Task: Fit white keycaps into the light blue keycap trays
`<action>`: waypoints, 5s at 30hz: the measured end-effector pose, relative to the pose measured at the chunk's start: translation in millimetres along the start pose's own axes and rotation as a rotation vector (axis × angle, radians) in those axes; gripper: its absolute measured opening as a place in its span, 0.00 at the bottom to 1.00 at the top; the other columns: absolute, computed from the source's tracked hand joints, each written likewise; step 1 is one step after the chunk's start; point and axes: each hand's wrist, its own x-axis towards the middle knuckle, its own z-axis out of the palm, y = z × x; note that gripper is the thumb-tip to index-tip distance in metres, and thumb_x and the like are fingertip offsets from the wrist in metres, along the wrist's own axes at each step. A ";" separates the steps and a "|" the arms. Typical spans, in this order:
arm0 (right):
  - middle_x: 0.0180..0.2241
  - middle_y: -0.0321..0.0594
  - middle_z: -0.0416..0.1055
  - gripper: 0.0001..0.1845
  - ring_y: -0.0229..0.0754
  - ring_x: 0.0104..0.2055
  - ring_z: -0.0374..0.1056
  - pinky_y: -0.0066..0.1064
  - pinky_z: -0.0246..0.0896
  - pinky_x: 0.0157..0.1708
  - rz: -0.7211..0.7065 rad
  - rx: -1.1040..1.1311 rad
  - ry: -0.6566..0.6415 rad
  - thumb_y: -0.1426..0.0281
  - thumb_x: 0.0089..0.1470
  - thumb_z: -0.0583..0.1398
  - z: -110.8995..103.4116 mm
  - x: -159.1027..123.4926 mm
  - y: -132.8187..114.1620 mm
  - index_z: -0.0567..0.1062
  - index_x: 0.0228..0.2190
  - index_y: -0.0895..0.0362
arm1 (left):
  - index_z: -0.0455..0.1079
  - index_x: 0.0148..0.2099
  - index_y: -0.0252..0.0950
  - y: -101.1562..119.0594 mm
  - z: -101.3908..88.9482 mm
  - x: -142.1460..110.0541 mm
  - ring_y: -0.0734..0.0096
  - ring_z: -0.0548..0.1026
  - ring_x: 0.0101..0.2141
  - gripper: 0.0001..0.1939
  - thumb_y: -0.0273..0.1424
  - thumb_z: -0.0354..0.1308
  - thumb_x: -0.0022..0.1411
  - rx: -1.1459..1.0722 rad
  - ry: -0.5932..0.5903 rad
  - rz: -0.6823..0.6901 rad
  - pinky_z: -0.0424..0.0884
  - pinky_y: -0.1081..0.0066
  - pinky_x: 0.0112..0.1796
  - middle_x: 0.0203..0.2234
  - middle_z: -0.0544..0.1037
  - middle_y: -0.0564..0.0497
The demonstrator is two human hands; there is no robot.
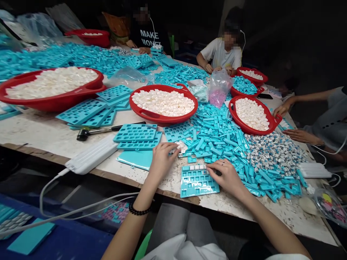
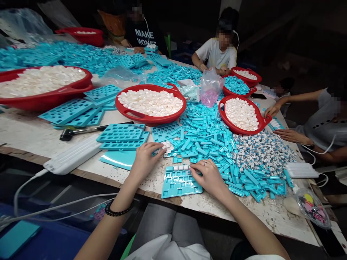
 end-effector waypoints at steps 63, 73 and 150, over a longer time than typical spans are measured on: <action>0.32 0.41 0.74 0.05 0.44 0.37 0.68 0.40 0.64 0.45 -0.270 -0.125 0.016 0.70 0.64 0.60 0.8 -0.5 0.1 0.77 0.38 0.55 | 0.69 0.45 0.37 62.0 -3.4 5.9 0.63 0.75 0.37 0.13 0.32 0.59 0.57 -0.398 -0.863 0.054 0.69 0.69 0.36 0.37 0.77 0.51; 0.30 0.40 0.74 0.07 0.43 0.34 0.68 0.42 0.64 0.47 -0.386 -0.186 0.039 0.71 0.66 0.58 -4.9 -1.7 -10.3 0.77 0.41 0.56 | 0.77 0.42 0.39 62.7 -2.9 14.5 0.56 0.76 0.44 0.16 0.41 0.65 0.54 -0.654 -0.966 -0.265 0.70 0.68 0.41 0.40 0.81 0.50; 0.35 0.44 0.78 0.11 0.45 0.32 0.74 0.37 0.69 0.39 0.323 -0.396 0.645 0.65 0.55 0.59 -80.1 14.8 84.6 0.79 0.36 0.57 | 0.72 0.56 0.34 60.2 22.0 2.1 0.53 0.75 0.52 0.25 0.44 0.59 0.62 -0.405 -1.069 0.062 0.69 0.66 0.48 0.54 0.76 0.42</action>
